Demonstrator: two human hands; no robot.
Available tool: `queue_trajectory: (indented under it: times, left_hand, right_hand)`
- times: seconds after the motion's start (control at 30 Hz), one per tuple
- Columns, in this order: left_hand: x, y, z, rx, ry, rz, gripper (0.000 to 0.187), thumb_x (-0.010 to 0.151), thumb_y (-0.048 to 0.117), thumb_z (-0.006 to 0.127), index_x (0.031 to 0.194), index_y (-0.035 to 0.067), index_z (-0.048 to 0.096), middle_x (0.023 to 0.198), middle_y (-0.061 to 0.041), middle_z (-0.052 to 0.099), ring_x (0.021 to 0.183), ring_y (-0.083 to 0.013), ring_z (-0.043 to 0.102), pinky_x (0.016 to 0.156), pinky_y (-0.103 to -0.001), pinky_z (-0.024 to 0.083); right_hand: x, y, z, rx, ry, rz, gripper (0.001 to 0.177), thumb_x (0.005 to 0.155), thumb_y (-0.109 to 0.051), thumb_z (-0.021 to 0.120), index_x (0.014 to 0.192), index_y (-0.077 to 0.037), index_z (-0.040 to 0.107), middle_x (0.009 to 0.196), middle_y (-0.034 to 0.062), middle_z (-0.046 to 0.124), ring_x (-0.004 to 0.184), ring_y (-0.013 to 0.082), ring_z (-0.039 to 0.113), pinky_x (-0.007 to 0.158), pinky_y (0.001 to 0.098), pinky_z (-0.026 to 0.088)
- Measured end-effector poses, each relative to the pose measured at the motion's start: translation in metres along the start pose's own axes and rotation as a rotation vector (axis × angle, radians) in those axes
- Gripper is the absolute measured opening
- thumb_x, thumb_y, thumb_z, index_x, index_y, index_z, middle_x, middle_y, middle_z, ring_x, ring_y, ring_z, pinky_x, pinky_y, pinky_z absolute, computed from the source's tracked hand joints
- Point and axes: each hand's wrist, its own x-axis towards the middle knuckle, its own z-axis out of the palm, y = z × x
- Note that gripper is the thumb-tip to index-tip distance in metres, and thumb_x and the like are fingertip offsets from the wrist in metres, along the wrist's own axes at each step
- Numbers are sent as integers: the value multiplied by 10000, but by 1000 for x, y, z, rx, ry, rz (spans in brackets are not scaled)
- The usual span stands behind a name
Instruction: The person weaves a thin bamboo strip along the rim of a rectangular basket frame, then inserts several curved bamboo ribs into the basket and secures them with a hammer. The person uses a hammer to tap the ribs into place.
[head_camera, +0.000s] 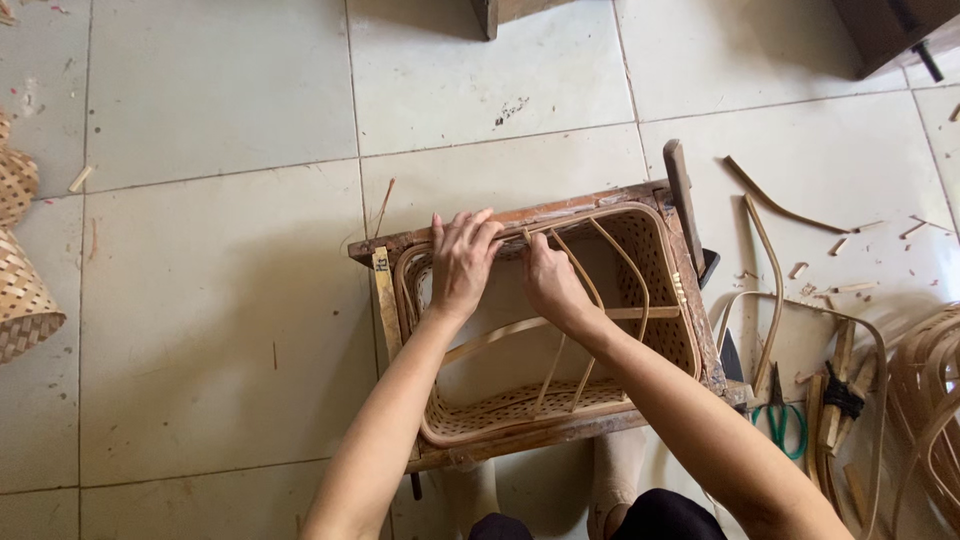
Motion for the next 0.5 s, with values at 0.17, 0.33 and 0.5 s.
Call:
queue_trajectory:
  times: [0.17,0.33,0.5]
  left_hand:
    - [0,14,-14,3,16,-61,89,924,203,759,983,160,707,1223,-15,710,1167,-251,656,1169,-677,327]
    - [5,20,-24,-19,4,-75,75,920,211,744,947,155,701,1196,-9,714,1137,-239,667,1160,-657,340]
    - [6,21,-23,0,25,-70,73,926,214,744,920,152,705,1212,-15,712,1165,-265,649,1159,-643,330]
  right_hand:
    - [-4,4,-6,-11,-28,30,150,1027,-118,480,966,19,472,683,314,633,624,480,675,492,551,516]
    - [4,20,5,-79,-41,-84,118,985,-55,490,952,54,460,709,347,635,651,505,671,511,564,538]
    - [6,26,14,-120,-35,-42,107,971,-47,502,948,54,476,741,366,649,716,522,676,586,570,554]
